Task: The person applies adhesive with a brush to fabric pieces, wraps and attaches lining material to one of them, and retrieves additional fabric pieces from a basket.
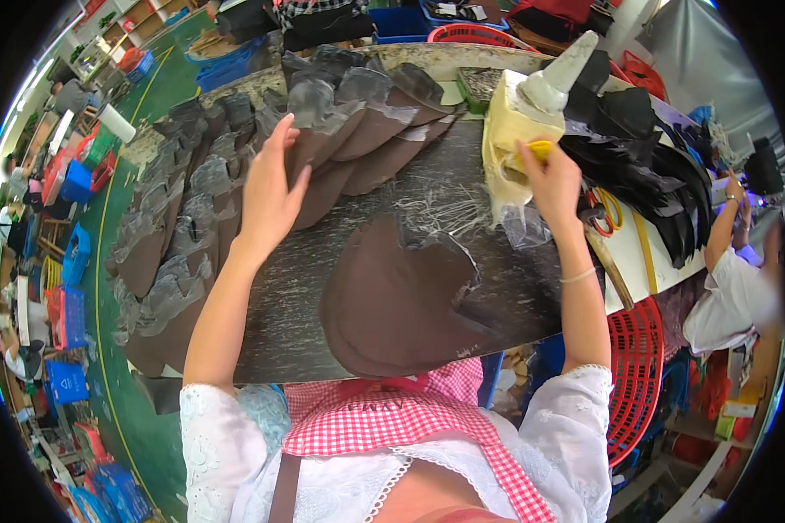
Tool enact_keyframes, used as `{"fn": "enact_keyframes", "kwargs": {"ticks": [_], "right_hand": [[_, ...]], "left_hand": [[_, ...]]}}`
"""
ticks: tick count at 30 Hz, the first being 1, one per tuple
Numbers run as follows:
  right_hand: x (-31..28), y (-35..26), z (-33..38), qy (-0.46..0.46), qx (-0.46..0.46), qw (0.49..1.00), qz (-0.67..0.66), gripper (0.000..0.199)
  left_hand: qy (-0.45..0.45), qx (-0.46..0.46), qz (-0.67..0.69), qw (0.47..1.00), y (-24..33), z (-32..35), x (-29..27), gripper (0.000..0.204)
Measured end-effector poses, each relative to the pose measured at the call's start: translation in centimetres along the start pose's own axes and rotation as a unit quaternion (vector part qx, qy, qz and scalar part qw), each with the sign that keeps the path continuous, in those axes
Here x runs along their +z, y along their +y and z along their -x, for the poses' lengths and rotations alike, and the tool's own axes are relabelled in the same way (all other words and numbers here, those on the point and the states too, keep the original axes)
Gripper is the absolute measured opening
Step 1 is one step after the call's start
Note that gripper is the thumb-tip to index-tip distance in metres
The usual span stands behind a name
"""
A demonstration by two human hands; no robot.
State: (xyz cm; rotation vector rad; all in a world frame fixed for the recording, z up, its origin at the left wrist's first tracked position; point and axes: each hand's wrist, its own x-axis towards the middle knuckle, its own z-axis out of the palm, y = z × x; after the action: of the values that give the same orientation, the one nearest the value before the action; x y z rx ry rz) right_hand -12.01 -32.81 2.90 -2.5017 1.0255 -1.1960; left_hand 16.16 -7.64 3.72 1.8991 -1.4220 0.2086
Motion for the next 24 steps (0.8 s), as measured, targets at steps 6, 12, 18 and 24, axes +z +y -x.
{"fn": "enact_keyframes", "kwargs": {"ticks": [6,12,18,24], "right_hand": [[-3.0,-0.1,0.3,0.025,0.137,0.975,-0.171,0.026],[-4.6,-0.4,3.7,-0.133,0.223,0.781,-0.568,0.018],[-4.1,-4.0,5.1,-0.264,0.130,0.794,-0.532,0.015],[-3.0,-7.8,6.7,-0.296,0.022,0.860,-0.416,0.013]], "left_hand": [[-0.228,0.232,0.099,0.940,7.2,5.2,0.2,0.052],[-0.319,0.219,0.069,0.919,10.1,9.6,1.2,0.064],[-0.329,0.209,0.076,0.918,10.3,10.0,1.0,0.067],[-0.313,0.205,0.081,0.924,10.1,10.2,1.1,0.064]]}}
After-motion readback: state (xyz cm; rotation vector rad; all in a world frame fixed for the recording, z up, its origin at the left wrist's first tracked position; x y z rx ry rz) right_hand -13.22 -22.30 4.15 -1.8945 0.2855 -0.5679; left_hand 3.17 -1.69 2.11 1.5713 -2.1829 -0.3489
